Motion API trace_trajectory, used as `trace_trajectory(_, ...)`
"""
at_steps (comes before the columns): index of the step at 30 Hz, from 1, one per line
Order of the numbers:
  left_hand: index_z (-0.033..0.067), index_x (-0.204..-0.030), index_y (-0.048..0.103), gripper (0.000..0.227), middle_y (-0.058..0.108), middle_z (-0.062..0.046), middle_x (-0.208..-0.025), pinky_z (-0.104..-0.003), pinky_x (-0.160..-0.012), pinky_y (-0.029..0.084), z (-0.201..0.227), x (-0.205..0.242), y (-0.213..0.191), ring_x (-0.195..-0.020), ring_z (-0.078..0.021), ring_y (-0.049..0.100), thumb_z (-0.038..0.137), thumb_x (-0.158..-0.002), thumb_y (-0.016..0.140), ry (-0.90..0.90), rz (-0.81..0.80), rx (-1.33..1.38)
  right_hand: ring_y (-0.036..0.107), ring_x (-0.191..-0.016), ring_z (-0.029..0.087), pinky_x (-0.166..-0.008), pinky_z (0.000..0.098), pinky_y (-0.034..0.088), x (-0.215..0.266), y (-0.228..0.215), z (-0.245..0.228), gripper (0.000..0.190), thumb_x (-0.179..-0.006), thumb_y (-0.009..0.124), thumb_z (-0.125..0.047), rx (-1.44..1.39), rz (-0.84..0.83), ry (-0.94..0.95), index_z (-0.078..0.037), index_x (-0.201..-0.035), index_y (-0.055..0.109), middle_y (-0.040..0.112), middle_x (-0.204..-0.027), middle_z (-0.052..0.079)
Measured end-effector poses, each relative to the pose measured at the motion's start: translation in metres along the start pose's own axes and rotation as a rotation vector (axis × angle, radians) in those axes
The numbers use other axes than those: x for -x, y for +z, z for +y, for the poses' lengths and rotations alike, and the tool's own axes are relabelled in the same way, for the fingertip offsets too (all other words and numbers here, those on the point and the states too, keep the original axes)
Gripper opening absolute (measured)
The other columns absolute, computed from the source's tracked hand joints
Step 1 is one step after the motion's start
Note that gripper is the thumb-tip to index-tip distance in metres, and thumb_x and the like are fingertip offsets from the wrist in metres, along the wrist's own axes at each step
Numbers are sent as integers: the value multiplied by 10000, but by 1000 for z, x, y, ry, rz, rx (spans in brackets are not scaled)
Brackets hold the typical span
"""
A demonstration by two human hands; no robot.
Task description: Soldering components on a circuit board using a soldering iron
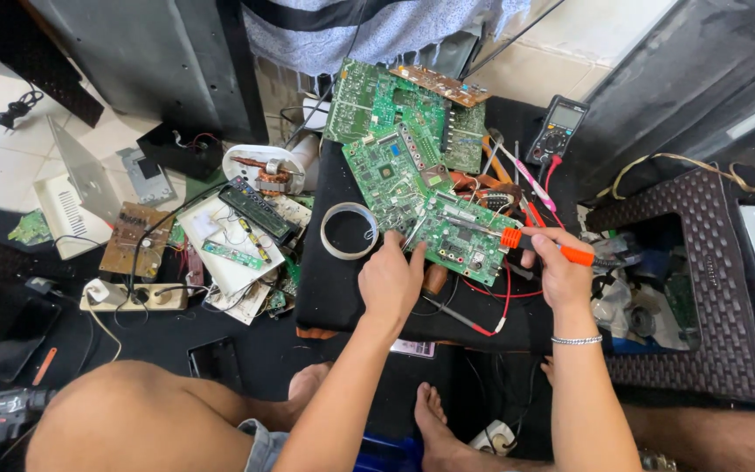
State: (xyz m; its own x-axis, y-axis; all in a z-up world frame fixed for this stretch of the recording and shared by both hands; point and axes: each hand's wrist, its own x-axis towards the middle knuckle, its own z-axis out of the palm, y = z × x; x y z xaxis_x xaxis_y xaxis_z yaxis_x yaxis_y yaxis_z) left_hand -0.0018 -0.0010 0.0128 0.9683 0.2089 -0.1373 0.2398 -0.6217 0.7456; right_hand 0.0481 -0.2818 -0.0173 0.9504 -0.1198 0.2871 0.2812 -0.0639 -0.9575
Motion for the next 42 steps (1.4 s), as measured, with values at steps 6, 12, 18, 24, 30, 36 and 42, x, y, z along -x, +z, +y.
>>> trace_trajectory(6, 136, -1093, 553, 359, 760, -130, -895, -581, -813, 542, 2, 1, -3, -898, -460, 722, 461, -949, 601, -19, -23, 86, 595, -496, 225, -576, 282, 494, 2, -1, 0, 185, -924, 649, -71, -17, 12, 1, 61, -1017, 739, 554, -525, 211)
trace_trajectory(12, 168, -1135, 554, 374, 777, -84, -887, -546, -830, 559, -2, -3, -1, -898, -416, 741, 485, -941, 595, -27, -17, 63, 620, -503, 252, -559, 295, 522, 2, -5, 17, 189, -913, 662, -58, -48, 25, 15, 64, -1038, 734, 577, -565, 243)
trace_trajectory(18, 139, -1091, 569, 352, 719, -203, -933, -602, -745, 475, 8, 8, -1, -898, -498, 659, 462, -955, 595, -37, 55, 148, 577, -653, 160, -677, 202, 459, 13, -13, 1, 225, -971, 660, -103, -28, -21, 86, 23, -1156, 688, 675, -923, 137)
trace_trajectory(24, 129, -1208, 544, 401, 691, -167, -960, -579, -764, 447, 18, 14, -23, -903, -482, 635, 480, -1014, 529, -89, -95, 158, 561, -668, 121, -722, 156, 444, 11, -24, 26, 194, -1075, 618, -107, -61, -88, 41, -10, -1242, 639, 572, -765, 93)
trace_trajectory(30, 123, -1183, 533, 396, 685, -178, -916, -592, -733, 445, 14, 13, -16, -863, -494, 637, 479, -1011, 517, -43, -57, 146, 516, -714, 145, -752, 169, 401, 17, -21, 17, 215, -1089, 597, -78, -47, -62, 75, 35, -1269, 628, 564, -860, 136)
trace_trajectory(36, 184, -1084, 573, 353, 738, -125, -869, -591, -726, 484, 2, 5, 0, -873, -461, 679, 506, -940, 564, -16, 94, 125, 477, -477, 138, -530, 226, 389, 16, 0, -7, 223, -980, 648, -178, -148, -54, 116, -14, -1129, 668, 491, -551, 84)
trace_trajectory(42, 211, -1152, 567, 356, 780, -109, -923, -563, -831, 549, 6, 4, -6, -903, -442, 733, 501, -946, 568, -57, 6, 44, 587, -486, 154, -497, 260, 492, 19, 6, -13, 246, -831, 702, 18, -207, -15, 66, 71, -1071, 700, 576, -565, 144)
